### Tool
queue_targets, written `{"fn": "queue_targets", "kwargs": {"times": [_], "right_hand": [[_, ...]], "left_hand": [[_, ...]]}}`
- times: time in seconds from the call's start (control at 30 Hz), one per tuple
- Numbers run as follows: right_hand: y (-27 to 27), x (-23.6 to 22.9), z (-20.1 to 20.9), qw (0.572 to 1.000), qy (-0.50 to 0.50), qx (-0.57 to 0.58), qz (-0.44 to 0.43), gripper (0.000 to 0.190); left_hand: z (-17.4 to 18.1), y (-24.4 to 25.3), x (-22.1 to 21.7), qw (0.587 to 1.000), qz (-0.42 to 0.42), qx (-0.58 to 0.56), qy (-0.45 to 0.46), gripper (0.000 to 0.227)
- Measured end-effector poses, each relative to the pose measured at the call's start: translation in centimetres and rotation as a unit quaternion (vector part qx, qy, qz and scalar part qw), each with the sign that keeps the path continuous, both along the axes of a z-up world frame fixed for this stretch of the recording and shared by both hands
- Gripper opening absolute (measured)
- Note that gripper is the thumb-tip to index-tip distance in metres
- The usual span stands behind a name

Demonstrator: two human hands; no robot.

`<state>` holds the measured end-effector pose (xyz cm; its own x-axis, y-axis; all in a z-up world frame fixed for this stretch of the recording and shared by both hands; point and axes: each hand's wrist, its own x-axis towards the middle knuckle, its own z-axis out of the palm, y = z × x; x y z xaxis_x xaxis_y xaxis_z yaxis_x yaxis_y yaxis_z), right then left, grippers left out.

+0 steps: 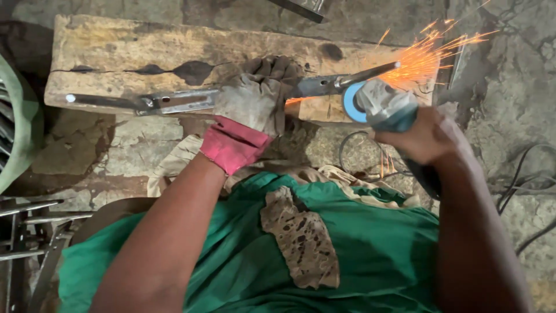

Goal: The recorder is using an angle grinder to grind and polish various metal components on a workbench in a workshop.

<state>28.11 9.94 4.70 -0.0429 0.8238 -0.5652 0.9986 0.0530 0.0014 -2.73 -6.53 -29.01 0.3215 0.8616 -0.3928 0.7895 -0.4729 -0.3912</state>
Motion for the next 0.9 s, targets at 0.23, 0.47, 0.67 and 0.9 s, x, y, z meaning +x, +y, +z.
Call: {"fn": "queue_targets", "kwargs": {"times": [0.23, 0.47, 0.67, 0.9], "right_hand": [[-0.8, -1.8, -1.3, 0.998, -0.018, -0.030, 0.054, 0.073], [0.0, -1.0, -1.7, 0.996, -0.003, -0.045, 0.075, 0.073], [1.4, 3.7, -3.4, 0.997, 0.054, 0.034, 0.031, 0.075], [2.8, 4.2, -2.2, 0.991, 0.037, 0.108, -0.075, 0.078]], "left_hand": [[9.0, -3.8, -1.3, 0.881, 0.241, 0.029, -0.407, 0.042], [7.5, 0.6, 0.6, 0.825, 0.331, -0.094, -0.448, 0.036], [2.9, 0.9, 0.5, 0.842, 0.296, -0.034, -0.449, 0.040], [27.5, 6.7, 2.8, 0.882, 0.055, 0.315, -0.346, 0.063]]}}
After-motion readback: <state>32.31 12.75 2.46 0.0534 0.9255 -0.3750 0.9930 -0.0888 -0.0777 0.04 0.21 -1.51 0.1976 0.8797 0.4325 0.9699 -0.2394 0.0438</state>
